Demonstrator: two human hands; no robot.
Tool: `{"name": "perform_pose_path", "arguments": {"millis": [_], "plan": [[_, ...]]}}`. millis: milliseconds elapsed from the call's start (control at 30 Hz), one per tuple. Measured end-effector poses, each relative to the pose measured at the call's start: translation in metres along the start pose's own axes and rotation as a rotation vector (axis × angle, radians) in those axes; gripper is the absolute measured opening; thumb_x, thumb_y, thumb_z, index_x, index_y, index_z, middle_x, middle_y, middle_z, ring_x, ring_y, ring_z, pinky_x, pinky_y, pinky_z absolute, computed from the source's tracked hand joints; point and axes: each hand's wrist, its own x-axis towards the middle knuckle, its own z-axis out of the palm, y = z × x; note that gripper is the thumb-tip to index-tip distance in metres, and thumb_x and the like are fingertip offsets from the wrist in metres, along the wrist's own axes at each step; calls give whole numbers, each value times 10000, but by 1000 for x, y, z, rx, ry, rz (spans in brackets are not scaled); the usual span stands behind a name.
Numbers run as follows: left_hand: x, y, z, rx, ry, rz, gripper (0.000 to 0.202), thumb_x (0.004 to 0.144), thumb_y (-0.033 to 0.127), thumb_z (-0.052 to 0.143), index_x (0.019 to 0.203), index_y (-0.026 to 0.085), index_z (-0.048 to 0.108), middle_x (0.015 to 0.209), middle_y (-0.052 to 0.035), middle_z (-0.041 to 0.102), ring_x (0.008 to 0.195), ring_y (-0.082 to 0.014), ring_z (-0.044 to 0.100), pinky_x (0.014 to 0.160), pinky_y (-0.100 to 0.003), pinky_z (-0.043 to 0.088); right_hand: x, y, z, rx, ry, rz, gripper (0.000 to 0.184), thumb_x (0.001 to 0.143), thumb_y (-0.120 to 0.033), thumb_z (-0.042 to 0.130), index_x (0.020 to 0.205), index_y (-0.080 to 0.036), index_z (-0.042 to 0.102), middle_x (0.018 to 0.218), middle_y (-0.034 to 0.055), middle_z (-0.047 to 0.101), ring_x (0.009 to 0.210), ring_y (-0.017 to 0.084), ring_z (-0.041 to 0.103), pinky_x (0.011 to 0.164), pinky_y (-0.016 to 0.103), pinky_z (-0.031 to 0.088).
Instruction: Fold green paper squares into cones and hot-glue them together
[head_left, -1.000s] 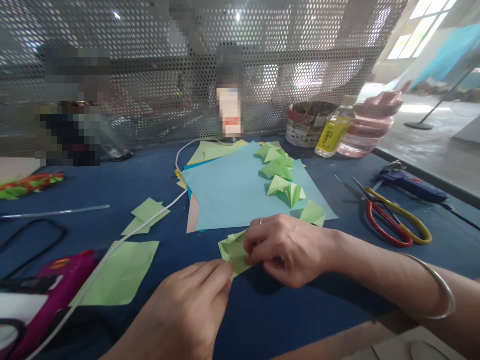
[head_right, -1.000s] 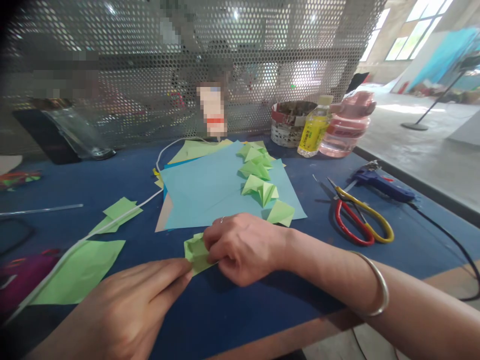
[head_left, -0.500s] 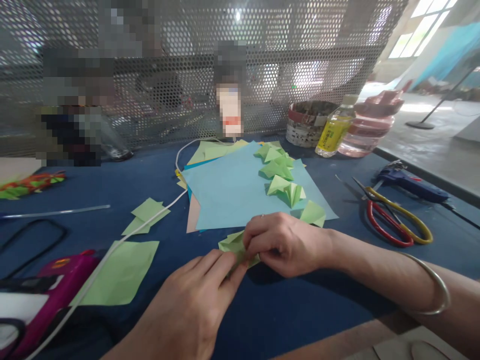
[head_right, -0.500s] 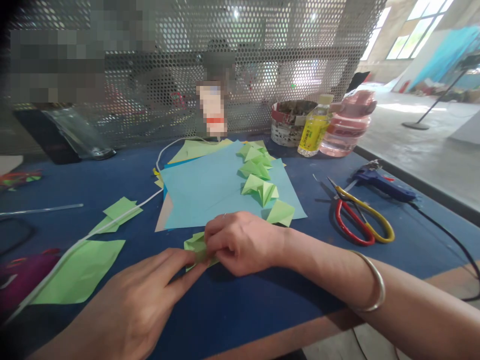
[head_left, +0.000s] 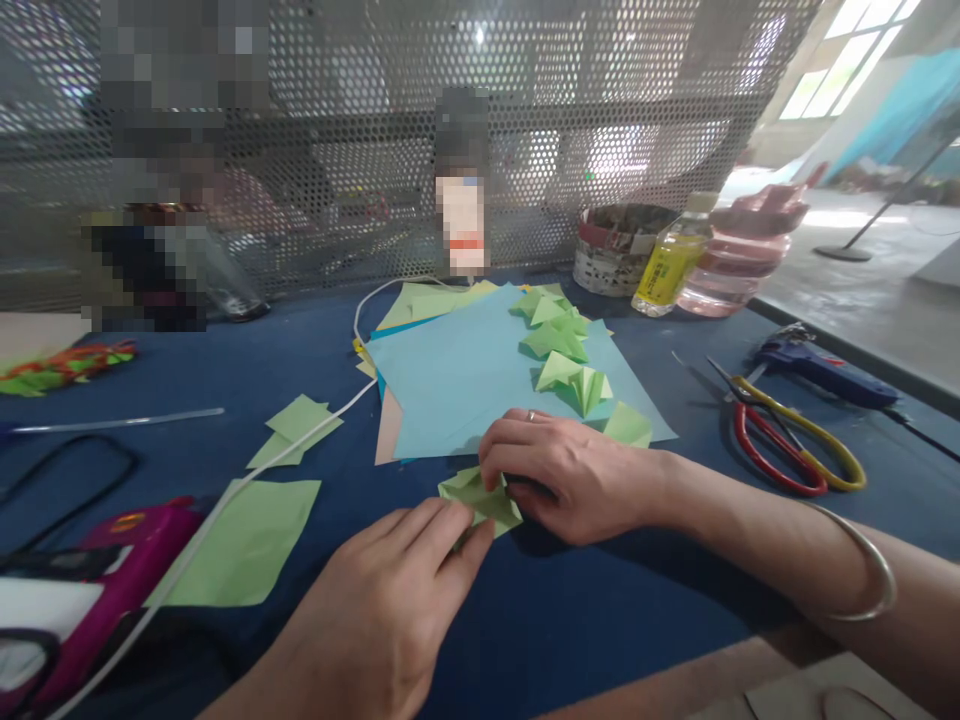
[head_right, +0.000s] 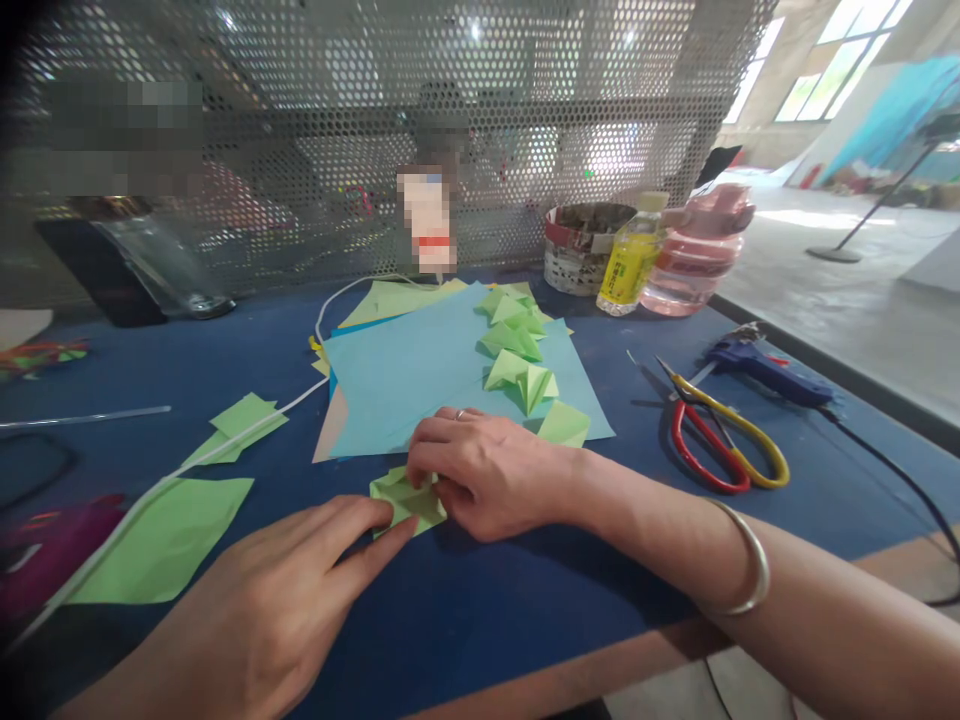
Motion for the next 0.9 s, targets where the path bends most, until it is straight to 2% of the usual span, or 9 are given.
{"name": "perform_pose_path", "arguments": {"millis": [100, 167, 333, 467, 667, 900], "plan": [[-1, -1, -1, -11, 27, 2, 456, 803, 31, 381, 1211, 103, 572, 1069, -152, 639, 950, -287, 635, 752, -436, 582, 0, -4, -6, -23, -25, 25, 150, 770, -22, 552, 838, -138, 618, 767, 42, 611, 783, 172, 551, 770, 297, 452], [-1, -2, -1, -26, 24, -10, 466, 805, 21, 378, 1221, 112, 567, 1110, -148, 639, 1005, -293, 628, 792, -451, 578, 0, -7, -8, -21, -45, 47, 146, 771, -17, 557, 810, -144, 618, 724, 23, 610, 736, 158, 546, 737, 281, 445], [0, -3, -3, -47, 32, -23, 473, 803, -5, 366, 1201, 136, 578, 1121, -118, 659, 1010, -246, 644, 830, -392, 581, 0, -12, -6, 68, -51, 58, 149, 789, -12, 562, 834, -136, 633, 764, 33, 643, 741, 149, 578, 691, 253, 453], [1, -2, -5, -48, 63, -32, 464, 798, -19, 355, 1159, 145, 595, 1089, -106, 672, 969, -224, 665, 805, -351, 592, 0, -9, -3, 106, -52, 58, 174, 818, -12, 577, 912, -132, 660, 860, 58, 647, 839, 160, 602, 733, 261, 478], [-2, -2, -4, -65, 18, -39, 459, 800, 0, 362, 1179, 137, 582, 1119, -121, 651, 958, -229, 664, 797, -349, 591, 1, -3, -5, 159, -61, 26, 208, 786, 51, 571, 843, -123, 669, 820, 50, 655, 863, 164, 597, 758, 267, 481], [-1, -3, -5, -43, 22, -18, 472, 792, -6, 355, 1182, 121, 590, 1096, -122, 665, 937, -224, 670, 780, -342, 594, 1, -2, -9, 218, -80, 39, 230, 754, 63, 568, 810, -140, 661, 814, 33, 670, 865, 153, 598, 766, 258, 481]]}}
